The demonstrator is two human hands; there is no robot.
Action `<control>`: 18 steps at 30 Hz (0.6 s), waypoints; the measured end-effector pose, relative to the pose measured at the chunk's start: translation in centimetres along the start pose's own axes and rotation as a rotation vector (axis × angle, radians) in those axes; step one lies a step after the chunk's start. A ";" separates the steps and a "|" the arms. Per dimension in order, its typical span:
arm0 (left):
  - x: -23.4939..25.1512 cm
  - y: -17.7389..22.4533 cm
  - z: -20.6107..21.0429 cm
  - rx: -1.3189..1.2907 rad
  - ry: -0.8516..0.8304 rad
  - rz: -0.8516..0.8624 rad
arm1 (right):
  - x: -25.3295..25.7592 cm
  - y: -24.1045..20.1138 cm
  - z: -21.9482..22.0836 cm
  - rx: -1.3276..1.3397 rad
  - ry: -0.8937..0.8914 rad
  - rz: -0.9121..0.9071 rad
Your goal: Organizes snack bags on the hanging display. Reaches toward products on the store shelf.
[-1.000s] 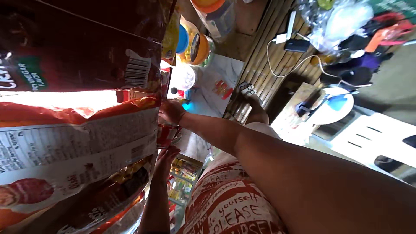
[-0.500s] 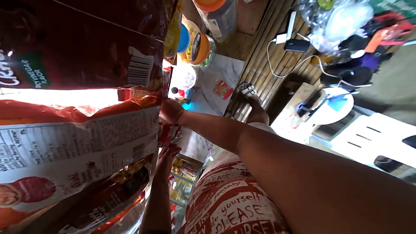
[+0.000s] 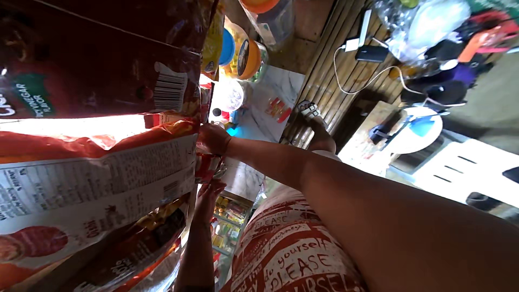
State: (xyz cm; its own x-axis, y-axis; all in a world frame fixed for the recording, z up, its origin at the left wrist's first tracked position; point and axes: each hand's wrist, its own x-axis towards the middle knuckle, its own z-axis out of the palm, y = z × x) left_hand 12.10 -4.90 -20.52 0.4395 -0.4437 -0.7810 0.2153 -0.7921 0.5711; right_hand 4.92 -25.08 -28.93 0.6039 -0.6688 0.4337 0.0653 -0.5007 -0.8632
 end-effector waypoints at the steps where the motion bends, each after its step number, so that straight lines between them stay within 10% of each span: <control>1: 0.0 -0.1 0.0 -0.005 -0.002 0.006 | 0.1 -0.1 -0.1 -0.001 -0.009 0.020; 11: -0.3 0.2 0.2 0.019 -0.001 0.007 | 2.3 -1.2 -2.0 -0.035 -0.430 0.324; 18: -0.3 0.2 0.6 0.017 0.031 -0.006 | 1.7 -1.2 -1.3 0.015 -0.331 0.240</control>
State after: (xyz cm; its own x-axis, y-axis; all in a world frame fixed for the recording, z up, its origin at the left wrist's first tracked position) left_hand 11.50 -5.22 -20.33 0.4652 -0.4262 -0.7759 0.2031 -0.8017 0.5621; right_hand 4.84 -26.29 -26.87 0.8265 -0.5512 0.1145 -0.0989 -0.3425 -0.9343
